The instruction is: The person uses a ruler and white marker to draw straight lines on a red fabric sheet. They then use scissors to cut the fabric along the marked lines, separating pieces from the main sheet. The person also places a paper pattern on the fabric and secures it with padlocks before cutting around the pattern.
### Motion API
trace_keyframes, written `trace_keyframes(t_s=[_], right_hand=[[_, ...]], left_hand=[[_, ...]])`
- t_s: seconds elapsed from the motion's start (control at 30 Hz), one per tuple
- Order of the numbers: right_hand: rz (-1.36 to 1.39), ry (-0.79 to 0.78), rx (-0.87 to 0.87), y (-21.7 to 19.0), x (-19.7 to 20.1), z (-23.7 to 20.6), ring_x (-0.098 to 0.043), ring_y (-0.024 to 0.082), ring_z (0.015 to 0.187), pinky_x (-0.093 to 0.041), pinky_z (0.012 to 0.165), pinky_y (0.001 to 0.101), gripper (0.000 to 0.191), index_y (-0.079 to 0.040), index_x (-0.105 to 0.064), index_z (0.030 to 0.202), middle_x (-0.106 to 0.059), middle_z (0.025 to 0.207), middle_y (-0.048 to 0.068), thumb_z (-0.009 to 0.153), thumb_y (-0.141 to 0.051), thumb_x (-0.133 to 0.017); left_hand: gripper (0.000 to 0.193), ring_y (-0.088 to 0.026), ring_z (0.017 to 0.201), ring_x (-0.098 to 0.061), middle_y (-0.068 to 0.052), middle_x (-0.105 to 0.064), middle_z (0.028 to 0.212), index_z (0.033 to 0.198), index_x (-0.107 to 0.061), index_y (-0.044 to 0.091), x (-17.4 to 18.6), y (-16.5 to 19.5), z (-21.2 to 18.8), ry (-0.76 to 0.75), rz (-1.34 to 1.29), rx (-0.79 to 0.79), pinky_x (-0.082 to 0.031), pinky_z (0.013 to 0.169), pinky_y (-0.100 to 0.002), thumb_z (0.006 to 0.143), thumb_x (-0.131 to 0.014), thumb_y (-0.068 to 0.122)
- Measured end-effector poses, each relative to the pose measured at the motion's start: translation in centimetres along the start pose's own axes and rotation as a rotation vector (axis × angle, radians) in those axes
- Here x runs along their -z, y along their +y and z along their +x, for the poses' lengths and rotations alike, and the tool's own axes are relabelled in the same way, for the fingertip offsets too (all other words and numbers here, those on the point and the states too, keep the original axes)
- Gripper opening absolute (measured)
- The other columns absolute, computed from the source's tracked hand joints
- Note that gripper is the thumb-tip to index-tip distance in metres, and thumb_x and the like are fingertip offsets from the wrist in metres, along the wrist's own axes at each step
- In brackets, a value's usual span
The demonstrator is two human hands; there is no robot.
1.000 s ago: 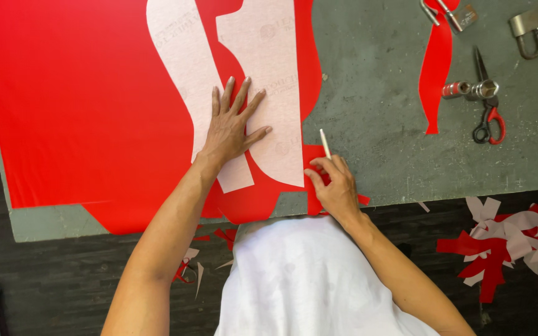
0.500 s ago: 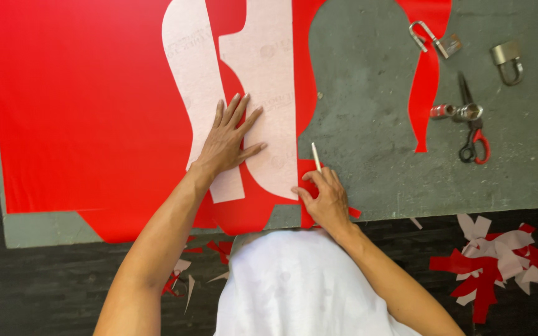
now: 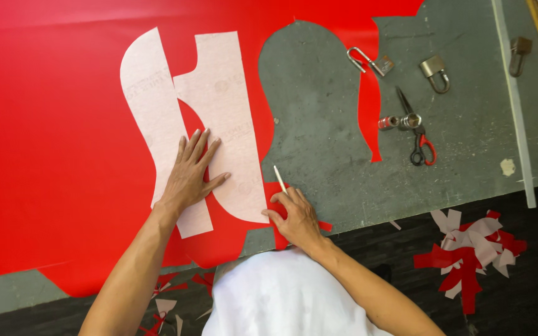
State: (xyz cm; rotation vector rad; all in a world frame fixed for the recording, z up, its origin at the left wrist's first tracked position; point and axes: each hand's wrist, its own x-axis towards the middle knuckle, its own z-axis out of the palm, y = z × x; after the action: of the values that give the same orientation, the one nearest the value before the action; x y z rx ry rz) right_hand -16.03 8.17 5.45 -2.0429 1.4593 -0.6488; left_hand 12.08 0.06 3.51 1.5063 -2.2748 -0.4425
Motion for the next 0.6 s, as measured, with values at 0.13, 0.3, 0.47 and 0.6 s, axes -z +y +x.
trace_keyframes(t_s=[0.13, 0.3, 0.47, 0.6], right_hand=[[-0.008, 0.037, 0.037, 0.3, -0.6, 0.0, -0.06, 0.032, 0.094, -0.051, 0.081, 0.0428, 0.017, -0.007, -0.067, 0.097, -0.061, 0.096, 0.012, 0.089, -0.017, -0.078], [0.012, 0.007, 0.004, 0.0, -1.5, 0.0, -0.063, 0.026, 0.084, -0.051, 0.075, 0.0396, 0.011, -0.006, -0.069, 0.098, -0.061, 0.09, 0.008, 0.091, -0.011, -0.076], [-0.001, -0.044, -0.018, -0.4, -1.8, 0.3, -0.063, 0.021, 0.078, -0.052, 0.071, 0.0366, 0.011, -0.004, -0.067, 0.097, -0.061, 0.09, 0.007, 0.093, -0.01, -0.075], [-0.017, -0.054, -0.005, -0.4, -2.0, 0.3, -0.063, 0.02, 0.077, -0.052, 0.07, 0.0353, 0.011, -0.003, -0.067, 0.097, -0.061, 0.09, 0.007, 0.094, -0.01, -0.075]], left_hand=[[0.07, -0.037, 0.158, -0.022, -0.018, -0.028, 0.169, 0.158, -0.041, 0.008, 0.1, -1.5, -0.8, 0.135, -0.101, 0.024, -0.018, 0.131, -0.052, 0.101, -0.07, 0.037], [0.064, -0.032, 0.16, -0.019, -0.016, -0.027, 0.171, 0.161, -0.04, 0.008, 1.2, -4.3, -3.1, 0.187, -0.007, 0.159, -0.013, 0.133, -0.051, 0.108, -0.066, 0.034], [0.069, -0.027, 0.159, -0.016, -0.013, -0.024, 0.171, 0.163, -0.036, 0.012, 1.8, -5.2, -5.2, 0.136, 0.088, 0.253, -0.009, 0.133, -0.049, 0.108, -0.063, 0.044], [0.072, -0.026, 0.159, -0.015, -0.012, -0.023, 0.171, 0.164, -0.034, 0.014, 1.4, -5.2, -5.9, 0.118, 0.137, 0.255, -0.009, 0.133, -0.049, 0.107, -0.062, 0.049]])
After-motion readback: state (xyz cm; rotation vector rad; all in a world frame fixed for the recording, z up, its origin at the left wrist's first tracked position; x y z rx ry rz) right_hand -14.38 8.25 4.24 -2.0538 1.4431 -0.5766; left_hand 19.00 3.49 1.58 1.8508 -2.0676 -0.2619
